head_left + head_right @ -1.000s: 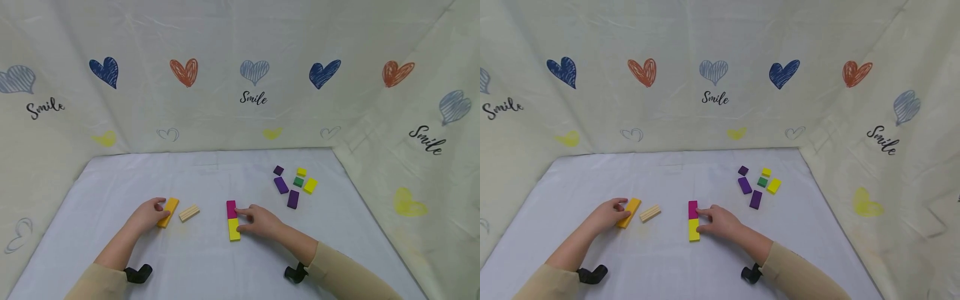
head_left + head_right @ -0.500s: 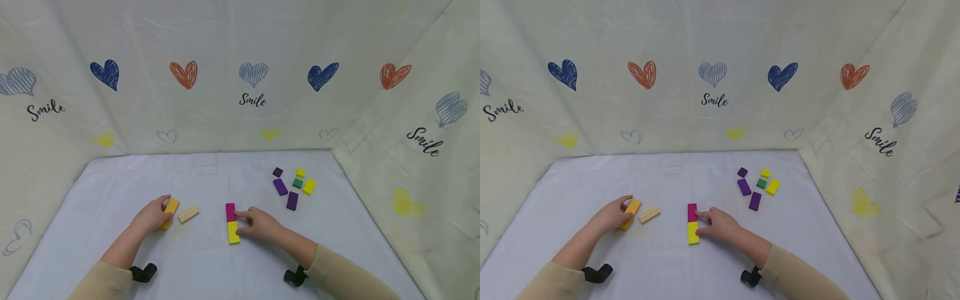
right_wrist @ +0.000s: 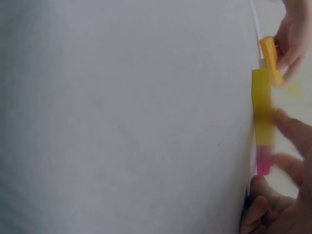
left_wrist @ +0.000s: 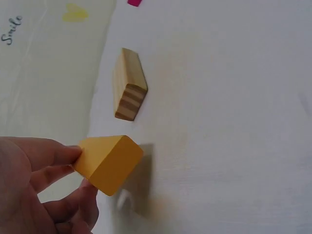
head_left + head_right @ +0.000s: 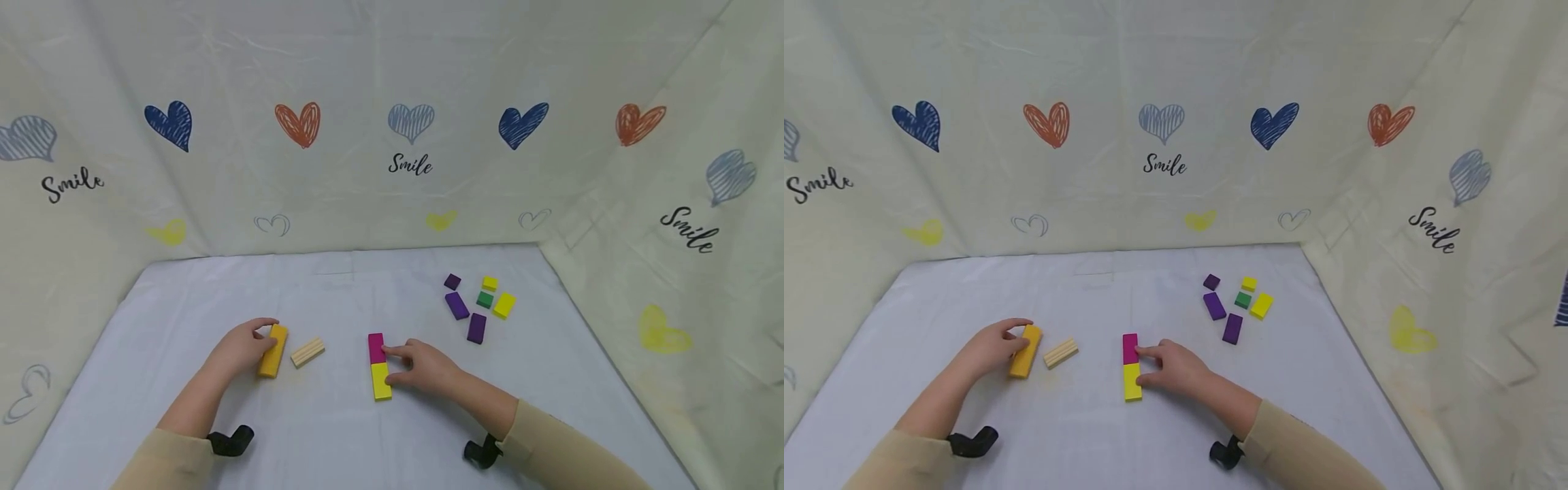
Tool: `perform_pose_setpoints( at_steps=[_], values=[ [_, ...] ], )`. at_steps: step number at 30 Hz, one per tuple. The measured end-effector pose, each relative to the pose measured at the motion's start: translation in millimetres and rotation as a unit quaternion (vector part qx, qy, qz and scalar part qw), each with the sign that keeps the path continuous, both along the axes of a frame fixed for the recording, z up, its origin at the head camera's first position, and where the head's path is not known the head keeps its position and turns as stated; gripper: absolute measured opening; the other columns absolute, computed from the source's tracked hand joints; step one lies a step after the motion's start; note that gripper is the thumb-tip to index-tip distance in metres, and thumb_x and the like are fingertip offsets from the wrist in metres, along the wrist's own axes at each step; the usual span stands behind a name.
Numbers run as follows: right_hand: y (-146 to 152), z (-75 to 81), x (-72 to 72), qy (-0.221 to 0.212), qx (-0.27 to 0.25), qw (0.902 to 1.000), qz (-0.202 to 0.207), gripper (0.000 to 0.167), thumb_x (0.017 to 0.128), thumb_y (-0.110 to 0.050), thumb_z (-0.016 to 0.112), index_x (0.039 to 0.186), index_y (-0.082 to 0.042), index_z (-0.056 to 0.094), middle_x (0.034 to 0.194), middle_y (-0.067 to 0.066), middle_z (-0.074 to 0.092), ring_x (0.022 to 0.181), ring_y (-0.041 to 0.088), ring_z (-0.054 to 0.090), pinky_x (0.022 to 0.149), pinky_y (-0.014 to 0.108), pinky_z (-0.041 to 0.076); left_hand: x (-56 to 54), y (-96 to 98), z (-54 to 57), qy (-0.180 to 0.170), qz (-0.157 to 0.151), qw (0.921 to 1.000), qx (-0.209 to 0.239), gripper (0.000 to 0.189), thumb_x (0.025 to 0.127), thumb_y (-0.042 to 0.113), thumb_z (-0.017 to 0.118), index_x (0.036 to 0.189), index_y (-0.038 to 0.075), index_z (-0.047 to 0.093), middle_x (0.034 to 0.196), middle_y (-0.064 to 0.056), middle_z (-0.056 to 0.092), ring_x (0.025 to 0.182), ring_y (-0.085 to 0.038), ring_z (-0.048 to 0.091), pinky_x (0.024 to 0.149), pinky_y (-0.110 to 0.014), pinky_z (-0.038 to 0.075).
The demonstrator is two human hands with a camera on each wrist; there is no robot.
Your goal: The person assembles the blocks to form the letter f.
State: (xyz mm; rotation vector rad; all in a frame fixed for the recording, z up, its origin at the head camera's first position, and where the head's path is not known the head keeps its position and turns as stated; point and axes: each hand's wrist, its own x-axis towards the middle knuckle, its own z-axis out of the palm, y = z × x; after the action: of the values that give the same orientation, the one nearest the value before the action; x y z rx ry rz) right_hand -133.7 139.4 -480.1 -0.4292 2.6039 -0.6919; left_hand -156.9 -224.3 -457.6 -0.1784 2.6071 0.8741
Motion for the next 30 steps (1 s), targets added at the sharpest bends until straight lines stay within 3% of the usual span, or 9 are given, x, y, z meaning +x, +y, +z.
perform_pose_setpoints(
  at_steps=[6,13,19,25,30],
  values=[
    [0.4,-0.6,-0.9,-0.006,0.001,1.0000,-0.001,0.065,0.081,-0.045,0.080,0.141,-0.035,0.057,0.085,-0.004,0.051,0.079,0.013,0.050,0.062,0.026,0.044,-6.5,0.0,8.2,0.035,0.007,0.9987,0.036,0.052,0.097,0.029,0.064,0.146,0.019,0.049,0.114,-0.015,0.060,0.086,-0.024,0.056,0.068,-0.033,0.048],
    [0.4,-0.9,-1.2,-0.011,-0.003,0.9999,-0.002,0.065,0.081,-0.046,0.080,0.141,-0.036,0.056,0.085,-0.004,0.051,0.080,0.013,0.050,0.063,0.026,0.044,-17.2,15.6,13.7,0.067,0.020,0.9945,0.077,0.055,0.096,0.033,0.066,0.147,0.022,0.048,0.117,-0.013,0.062,0.090,-0.025,0.055,0.070,-0.032,0.048],
    [-0.5,2.7,-1.8,-0.015,-0.001,0.9999,-0.008,0.065,0.080,-0.047,0.080,0.140,-0.036,0.057,0.085,-0.003,0.052,0.080,0.014,0.050,0.062,0.027,0.043,-35.1,49.8,12.3,0.084,0.043,0.9868,0.132,0.053,0.095,0.032,0.068,0.145,0.026,0.050,0.115,-0.010,0.063,0.094,-0.027,0.054,0.073,-0.033,0.046],
    [-1.0,-0.4,-3.8,-0.017,-0.001,0.9998,-0.006,0.066,0.079,-0.048,0.080,0.140,-0.037,0.057,0.086,-0.004,0.052,0.080,0.013,0.050,0.064,0.027,0.045,-56.6,86.9,0.6,0.096,0.036,0.9802,0.169,0.050,0.093,0.032,0.070,0.141,0.029,0.054,0.110,-0.007,0.065,0.090,-0.026,0.056,0.071,-0.032,0.047],
    [-1.3,-1.6,-4.8,-0.022,0.001,0.9997,-0.011,0.066,0.079,-0.049,0.081,0.139,-0.038,0.057,0.086,-0.004,0.053,0.081,0.014,0.051,0.065,0.027,0.046,-67.4,119.6,-8.4,0.095,0.031,0.9777,0.185,0.047,0.093,0.030,0.071,0.138,0.028,0.057,0.106,-0.007,0.066,0.088,-0.026,0.059,0.071,-0.031,0.051]
  ],
)
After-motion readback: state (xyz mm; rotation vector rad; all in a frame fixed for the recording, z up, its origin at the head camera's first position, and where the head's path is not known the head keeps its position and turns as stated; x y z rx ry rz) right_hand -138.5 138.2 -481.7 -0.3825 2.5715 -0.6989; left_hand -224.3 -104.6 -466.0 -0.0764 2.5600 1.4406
